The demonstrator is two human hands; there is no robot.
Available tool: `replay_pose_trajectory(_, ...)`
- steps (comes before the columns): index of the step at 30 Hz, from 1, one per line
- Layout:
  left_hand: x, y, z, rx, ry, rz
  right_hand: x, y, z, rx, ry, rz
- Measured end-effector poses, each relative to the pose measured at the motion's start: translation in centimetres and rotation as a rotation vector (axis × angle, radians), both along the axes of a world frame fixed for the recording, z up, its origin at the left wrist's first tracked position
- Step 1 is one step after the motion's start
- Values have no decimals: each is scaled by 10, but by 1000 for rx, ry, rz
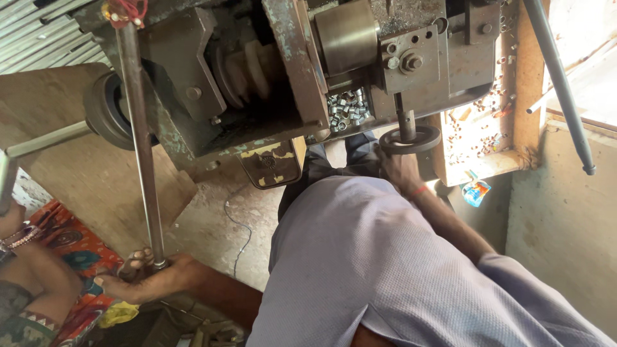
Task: The person operates a metalworking machine by repeatedly pulling a lever and hand-turning a wheel, then clears finished metal nuts from the workspace.
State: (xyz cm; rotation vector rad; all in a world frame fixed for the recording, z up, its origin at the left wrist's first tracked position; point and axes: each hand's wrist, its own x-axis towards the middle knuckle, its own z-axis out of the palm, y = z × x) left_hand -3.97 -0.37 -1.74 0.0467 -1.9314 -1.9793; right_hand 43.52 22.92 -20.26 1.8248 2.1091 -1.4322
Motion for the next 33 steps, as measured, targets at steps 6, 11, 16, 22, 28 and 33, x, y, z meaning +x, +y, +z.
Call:
replay_pose_trajectory(6, 6, -21, -15, -832, 548, -209, 59, 27, 26, -244, -191, -51)
replay_pose_trajectory(11, 15, -10, -10, -811, 547, -198, 27, 19, 27, -197, -16, 415)
replay_pose_trajectory(16, 41, 0, 2, -1203, 834, -132, 30, 49, 13, 42, -96, 281)
replay_pose_trajectory(22, 17, 3, -1, -516, 388, -165, 13, 37, 13, -82, -41, 119)
replay_pose_trajectory(28, 3, 18, 13, 84, -100, 71, 15, 32, 53, -455, -23, -214)
replay_pose_trajectory(33, 5, 29, 20, 5, -47, 47, 24, 50, 59, -166, 222, -294)
